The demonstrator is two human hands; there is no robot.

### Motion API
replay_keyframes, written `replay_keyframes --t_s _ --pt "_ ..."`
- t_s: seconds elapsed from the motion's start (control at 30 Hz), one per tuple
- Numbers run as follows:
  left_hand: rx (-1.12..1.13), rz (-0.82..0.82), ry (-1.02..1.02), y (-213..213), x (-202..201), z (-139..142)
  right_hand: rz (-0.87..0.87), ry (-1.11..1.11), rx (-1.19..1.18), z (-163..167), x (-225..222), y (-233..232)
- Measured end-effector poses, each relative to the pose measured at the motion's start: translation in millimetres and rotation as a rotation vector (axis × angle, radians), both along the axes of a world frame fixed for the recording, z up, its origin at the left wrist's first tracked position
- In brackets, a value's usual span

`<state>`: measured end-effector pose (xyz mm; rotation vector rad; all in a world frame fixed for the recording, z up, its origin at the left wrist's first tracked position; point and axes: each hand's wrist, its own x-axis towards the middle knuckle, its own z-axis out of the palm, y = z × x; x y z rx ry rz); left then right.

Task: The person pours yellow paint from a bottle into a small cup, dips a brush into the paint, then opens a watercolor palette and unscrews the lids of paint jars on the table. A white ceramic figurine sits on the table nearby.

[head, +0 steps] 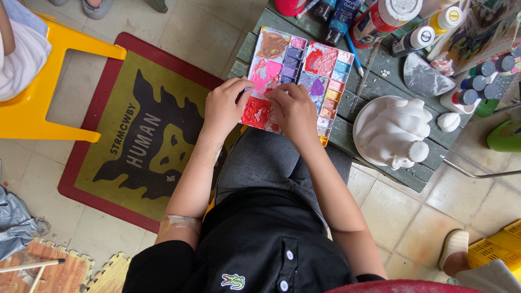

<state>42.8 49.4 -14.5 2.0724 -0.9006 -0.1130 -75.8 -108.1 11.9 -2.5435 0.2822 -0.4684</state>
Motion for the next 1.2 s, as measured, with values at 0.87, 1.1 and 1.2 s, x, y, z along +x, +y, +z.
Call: replay_keyframes --t_s 0.87,1.1,1.2 --pt "-0.013 0.161 -0.074 -11.9 -6.7 -10.8 0.155 0.016 -0.368 -12.0 3.7 0.2" --pt "-0.021 0.147 -0.048 -10.7 -4.4 -7.0 0.118 0.081 -0.188 -1.7 -7.1 -5.8" --pt "-0.026 0.141 -0.045 -9.8 -4.4 -8.1 0.125 0.047 -0.238 -2.1 -8.9 -5.1"
